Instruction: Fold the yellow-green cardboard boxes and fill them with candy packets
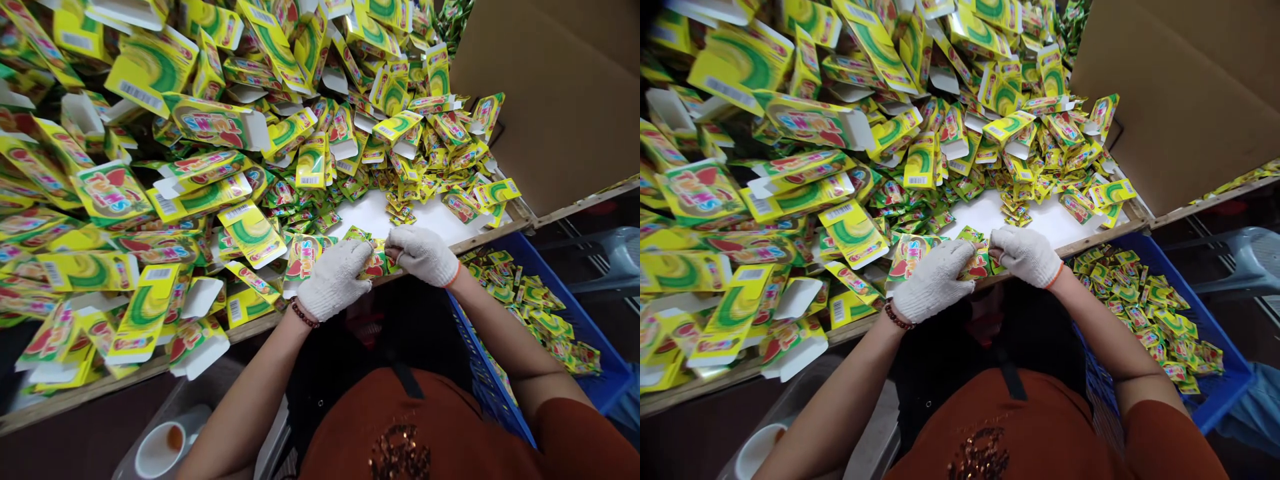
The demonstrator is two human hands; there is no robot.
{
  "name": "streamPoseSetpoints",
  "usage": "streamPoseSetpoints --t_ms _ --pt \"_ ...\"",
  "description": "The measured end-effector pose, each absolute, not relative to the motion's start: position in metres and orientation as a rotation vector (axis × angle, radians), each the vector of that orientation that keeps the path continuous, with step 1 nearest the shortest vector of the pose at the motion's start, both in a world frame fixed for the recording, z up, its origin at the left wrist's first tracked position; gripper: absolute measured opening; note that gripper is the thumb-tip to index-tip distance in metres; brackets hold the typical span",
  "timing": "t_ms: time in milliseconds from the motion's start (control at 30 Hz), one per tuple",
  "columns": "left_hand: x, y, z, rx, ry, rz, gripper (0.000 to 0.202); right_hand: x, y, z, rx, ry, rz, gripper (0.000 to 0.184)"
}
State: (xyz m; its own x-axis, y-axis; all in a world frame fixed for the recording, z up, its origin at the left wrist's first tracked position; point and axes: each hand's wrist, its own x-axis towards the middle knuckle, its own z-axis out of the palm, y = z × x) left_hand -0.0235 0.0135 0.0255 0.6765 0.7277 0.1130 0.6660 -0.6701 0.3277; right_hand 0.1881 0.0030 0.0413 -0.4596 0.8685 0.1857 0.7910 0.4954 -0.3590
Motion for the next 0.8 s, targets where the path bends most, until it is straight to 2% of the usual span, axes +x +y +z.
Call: streamPoseSetpoints --t_ms 133,200,300,400,533,700,800 --pt "-0.017 0.011 0.025 2.573 1.221 0.351 0.037 0.178 -0.004 0.041 -1.578 -2.355 0.09 0.018" --pt "-0.014 0.006 0.023 2.528 1.287 0.369 0.034 0.173 -0.008 0.038 -1.618 -2.299 0.078 0.018" --pt "-0.013 0.0 0.021 2.497 1.306 0.39 0.036 0.174 -0.009 0.03 -1.555 -2.169 0.256 0.015" --pt "-0.018 0.0 0.02 2.501 1.212 0.397 0.039 0.185 -0.007 0.026 -1.417 -2.027 0.631 0.012" --pt "-0.022 0.006 0.019 2.478 1.13 0.449 0.039 0.198 -0.006 0.03 -1.371 -1.871 0.994 0.026" --pt "-0.02 0.005 0.017 2.494 1.106 0.427 0.041 0.201 -0.009 0.034 -1.368 -1.858 1.053 0.03" --pt "-0.017 0.003 0.015 2.518 1.109 0.4 0.04 0.196 -0.01 0.027 -1.37 -1.9 0.952 0.028"
